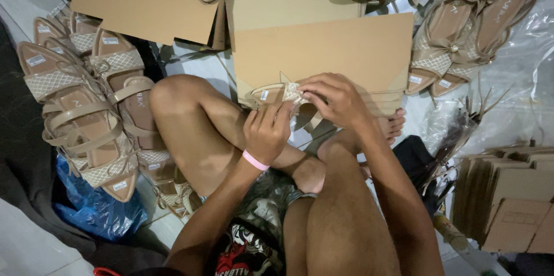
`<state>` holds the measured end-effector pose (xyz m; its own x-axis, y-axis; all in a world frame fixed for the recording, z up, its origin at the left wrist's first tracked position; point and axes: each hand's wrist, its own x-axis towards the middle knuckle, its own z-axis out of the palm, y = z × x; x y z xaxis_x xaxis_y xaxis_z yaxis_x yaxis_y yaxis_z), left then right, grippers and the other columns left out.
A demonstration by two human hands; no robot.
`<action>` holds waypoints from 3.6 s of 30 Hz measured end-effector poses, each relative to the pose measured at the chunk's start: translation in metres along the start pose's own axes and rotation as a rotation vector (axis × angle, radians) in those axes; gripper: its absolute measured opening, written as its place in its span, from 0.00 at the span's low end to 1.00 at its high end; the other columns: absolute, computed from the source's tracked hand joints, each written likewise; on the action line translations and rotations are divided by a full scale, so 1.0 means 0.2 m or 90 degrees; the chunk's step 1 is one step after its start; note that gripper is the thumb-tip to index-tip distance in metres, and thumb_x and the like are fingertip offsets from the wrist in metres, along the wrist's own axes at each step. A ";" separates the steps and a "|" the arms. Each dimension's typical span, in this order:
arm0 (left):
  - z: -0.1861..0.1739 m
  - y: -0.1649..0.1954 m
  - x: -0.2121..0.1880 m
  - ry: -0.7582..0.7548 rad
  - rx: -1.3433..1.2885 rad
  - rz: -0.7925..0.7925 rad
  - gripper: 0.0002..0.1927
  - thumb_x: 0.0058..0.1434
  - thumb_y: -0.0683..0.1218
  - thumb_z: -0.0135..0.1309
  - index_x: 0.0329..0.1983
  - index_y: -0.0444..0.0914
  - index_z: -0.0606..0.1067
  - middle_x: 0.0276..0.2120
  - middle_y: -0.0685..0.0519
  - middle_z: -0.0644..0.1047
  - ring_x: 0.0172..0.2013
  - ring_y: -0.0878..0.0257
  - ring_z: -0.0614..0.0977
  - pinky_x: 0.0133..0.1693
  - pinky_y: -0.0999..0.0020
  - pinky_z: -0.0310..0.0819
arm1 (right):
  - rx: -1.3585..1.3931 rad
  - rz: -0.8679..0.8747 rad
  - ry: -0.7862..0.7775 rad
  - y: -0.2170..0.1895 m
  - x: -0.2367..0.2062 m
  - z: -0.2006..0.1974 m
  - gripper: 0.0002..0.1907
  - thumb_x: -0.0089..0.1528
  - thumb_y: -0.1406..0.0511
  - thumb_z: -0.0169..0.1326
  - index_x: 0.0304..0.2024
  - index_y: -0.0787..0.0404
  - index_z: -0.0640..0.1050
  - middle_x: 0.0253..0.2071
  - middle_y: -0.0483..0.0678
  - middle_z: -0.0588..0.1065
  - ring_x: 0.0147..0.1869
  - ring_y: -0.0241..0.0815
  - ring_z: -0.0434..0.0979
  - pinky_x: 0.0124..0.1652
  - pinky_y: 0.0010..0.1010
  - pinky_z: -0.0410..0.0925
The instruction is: The person sits on the floor and assembles beige sandals by hand. They attach straps to the sole, adjust the fit, and place the finished sandals on a stack of cardboard.
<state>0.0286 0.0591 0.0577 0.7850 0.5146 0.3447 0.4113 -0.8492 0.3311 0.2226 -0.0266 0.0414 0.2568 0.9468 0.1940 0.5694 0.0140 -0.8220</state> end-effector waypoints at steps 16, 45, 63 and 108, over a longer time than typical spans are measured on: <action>-0.03 0.00 0.05 -0.015 -0.005 0.035 0.13 0.63 0.42 0.58 0.50 0.41 0.81 0.39 0.56 0.79 0.36 0.60 0.80 0.39 0.65 0.71 | 0.017 0.013 0.011 0.00 -0.01 0.00 0.10 0.61 0.72 0.63 0.45 0.62 0.83 0.44 0.50 0.80 0.48 0.48 0.81 0.48 0.36 0.73; 0.04 0.01 0.04 -0.015 -0.206 -0.116 0.09 0.63 0.37 0.58 0.46 0.35 0.78 0.42 0.47 0.80 0.42 0.49 0.82 0.43 0.59 0.77 | 0.018 0.045 0.037 0.00 -0.06 0.04 0.08 0.62 0.72 0.63 0.44 0.62 0.83 0.44 0.50 0.80 0.47 0.47 0.80 0.48 0.35 0.73; 0.05 0.07 0.00 0.054 -0.132 -0.142 0.11 0.59 0.37 0.59 0.45 0.37 0.80 0.45 0.52 0.80 0.47 0.54 0.78 0.51 0.55 0.69 | 0.004 0.038 0.034 -0.02 -0.04 0.02 0.08 0.61 0.71 0.64 0.43 0.63 0.83 0.42 0.50 0.80 0.46 0.46 0.81 0.47 0.34 0.73; 0.14 0.08 0.02 0.041 -0.250 -0.259 0.15 0.66 0.44 0.59 0.56 0.40 0.77 0.41 0.58 0.83 0.54 0.60 0.78 0.61 0.53 0.53 | 0.142 0.260 0.069 -0.02 -0.10 0.08 0.08 0.61 0.69 0.64 0.43 0.64 0.83 0.47 0.50 0.82 0.52 0.42 0.82 0.52 0.31 0.72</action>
<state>0.0512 0.0435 0.0406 0.5649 0.8074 0.1702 0.4613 -0.4800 0.7462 0.2029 -0.0417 0.0328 0.5109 0.8507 -0.1234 0.2274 -0.2722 -0.9350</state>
